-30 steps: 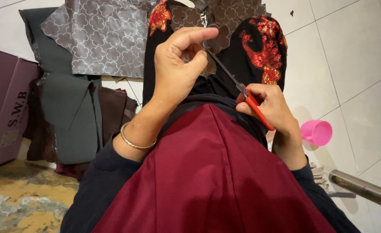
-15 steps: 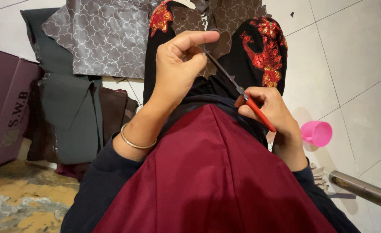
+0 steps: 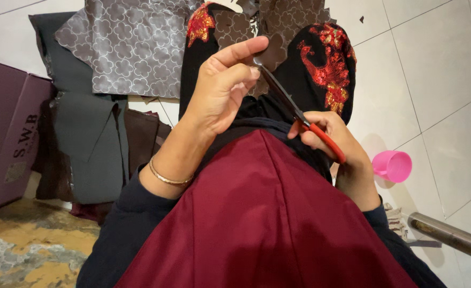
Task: The person sits on the floor and uses red-handled scissors to cut small, patterned shapes from a piece of brown fabric. The cut pieces are placed on the floor to the left, and the process continues with multiple shapes being cut one by one.
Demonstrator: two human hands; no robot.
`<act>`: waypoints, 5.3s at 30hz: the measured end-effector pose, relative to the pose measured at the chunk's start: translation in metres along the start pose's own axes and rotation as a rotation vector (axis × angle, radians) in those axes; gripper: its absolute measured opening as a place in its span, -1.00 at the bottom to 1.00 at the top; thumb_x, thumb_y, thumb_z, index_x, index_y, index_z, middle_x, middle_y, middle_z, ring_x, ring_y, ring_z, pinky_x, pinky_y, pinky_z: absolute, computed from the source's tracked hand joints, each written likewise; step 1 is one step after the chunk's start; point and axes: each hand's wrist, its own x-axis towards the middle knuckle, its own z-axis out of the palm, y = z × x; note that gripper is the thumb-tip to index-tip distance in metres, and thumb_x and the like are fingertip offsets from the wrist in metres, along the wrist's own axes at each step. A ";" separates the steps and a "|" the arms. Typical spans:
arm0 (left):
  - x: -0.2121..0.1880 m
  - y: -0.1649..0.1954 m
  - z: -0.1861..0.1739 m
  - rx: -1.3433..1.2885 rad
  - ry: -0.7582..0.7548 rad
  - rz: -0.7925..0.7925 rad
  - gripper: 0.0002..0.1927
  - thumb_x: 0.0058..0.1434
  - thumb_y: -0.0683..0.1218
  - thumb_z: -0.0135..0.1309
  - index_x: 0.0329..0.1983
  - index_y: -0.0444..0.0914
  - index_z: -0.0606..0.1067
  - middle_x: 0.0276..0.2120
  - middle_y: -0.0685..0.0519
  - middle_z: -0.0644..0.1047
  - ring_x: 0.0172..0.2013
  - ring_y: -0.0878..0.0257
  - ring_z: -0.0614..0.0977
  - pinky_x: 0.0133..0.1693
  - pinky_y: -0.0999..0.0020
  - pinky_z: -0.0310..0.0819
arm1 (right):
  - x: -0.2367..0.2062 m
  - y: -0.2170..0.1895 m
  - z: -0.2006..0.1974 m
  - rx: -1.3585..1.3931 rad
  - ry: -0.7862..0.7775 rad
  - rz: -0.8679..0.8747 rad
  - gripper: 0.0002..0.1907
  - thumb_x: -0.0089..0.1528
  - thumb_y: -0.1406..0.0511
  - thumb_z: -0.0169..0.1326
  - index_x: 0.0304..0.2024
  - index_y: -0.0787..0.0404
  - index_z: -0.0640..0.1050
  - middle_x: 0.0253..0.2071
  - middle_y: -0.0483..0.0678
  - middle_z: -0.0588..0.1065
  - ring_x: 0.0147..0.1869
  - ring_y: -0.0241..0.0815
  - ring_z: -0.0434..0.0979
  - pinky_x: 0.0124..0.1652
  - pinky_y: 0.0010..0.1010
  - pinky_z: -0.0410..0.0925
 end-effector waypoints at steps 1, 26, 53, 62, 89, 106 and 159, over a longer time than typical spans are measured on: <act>-0.002 0.000 0.002 -0.002 -0.022 0.016 -0.57 0.29 -0.42 0.03 0.24 -0.46 0.48 -0.08 -0.04 0.62 -0.18 0.38 0.59 -0.06 0.49 0.49 | -0.001 0.000 -0.001 -0.005 -0.004 0.001 -0.39 0.15 -0.18 0.21 -0.26 0.24 0.65 -0.44 -0.23 0.43 -0.35 -0.46 0.34 -0.35 -0.58 0.18; -0.029 0.003 0.042 1.011 0.069 0.621 -0.58 0.25 -0.42 0.05 0.10 -0.22 0.60 0.03 0.06 0.59 -0.31 0.46 0.60 -0.26 0.60 0.53 | -0.015 -0.004 0.004 -0.106 0.066 -0.028 -0.53 0.15 -0.01 0.30 -0.39 0.27 0.54 -0.52 -0.22 0.43 -0.41 -0.47 0.33 -0.42 -0.56 0.25; -0.015 0.005 0.029 0.376 0.021 0.059 -0.59 0.20 -0.41 -0.01 0.12 -0.38 0.54 -0.40 0.17 0.57 -0.39 0.49 0.50 -0.22 0.57 0.44 | -0.009 0.012 -0.006 0.250 -0.202 0.041 -0.32 0.18 -0.21 0.20 -0.18 0.30 0.61 -0.48 -0.27 0.29 -0.46 -0.48 0.20 -0.46 -0.60 0.10; -0.033 -0.005 0.034 0.502 -0.046 0.307 -0.60 0.35 -0.42 -0.03 0.20 -0.34 0.56 -0.18 0.18 0.51 -0.30 0.51 0.47 -0.12 0.56 0.43 | -0.023 -0.004 0.009 -0.001 -0.043 -0.017 -0.55 0.20 0.02 0.15 -0.21 0.30 0.60 -0.38 -0.20 0.46 -0.30 -0.44 0.36 -0.25 -0.59 0.27; -0.048 -0.024 0.021 0.620 0.046 0.362 -0.56 0.28 -0.45 -0.05 0.17 -0.35 0.59 -0.08 0.20 0.54 -0.34 0.56 0.40 -0.24 0.62 0.34 | -0.028 0.007 0.021 -0.056 -0.069 -0.016 -0.72 0.27 0.14 0.13 -0.28 0.25 0.57 -0.42 -0.22 0.48 -0.34 -0.48 0.38 -0.35 -0.59 0.27; -0.048 -0.022 0.030 0.547 0.021 0.288 -0.48 0.24 -0.43 -0.03 0.24 -0.30 0.57 -0.36 0.29 0.46 -0.42 0.58 0.32 -0.28 0.62 0.23 | -0.046 -0.007 0.009 0.155 -0.071 -0.050 -0.44 0.26 -0.10 0.17 -0.14 0.29 0.58 -0.42 -0.22 0.43 -0.35 -0.40 0.43 -0.30 -0.59 0.31; -0.053 -0.044 0.034 0.431 -0.101 0.337 -0.62 0.46 -0.45 0.07 0.32 -0.43 0.42 0.06 0.07 0.51 -0.09 0.45 0.55 0.02 0.58 0.44 | -0.063 0.031 0.040 -0.099 0.307 -0.101 -0.26 0.08 -0.25 0.27 -0.26 0.32 0.63 -0.54 -0.25 0.39 -0.47 -0.48 0.37 -0.45 -0.60 0.23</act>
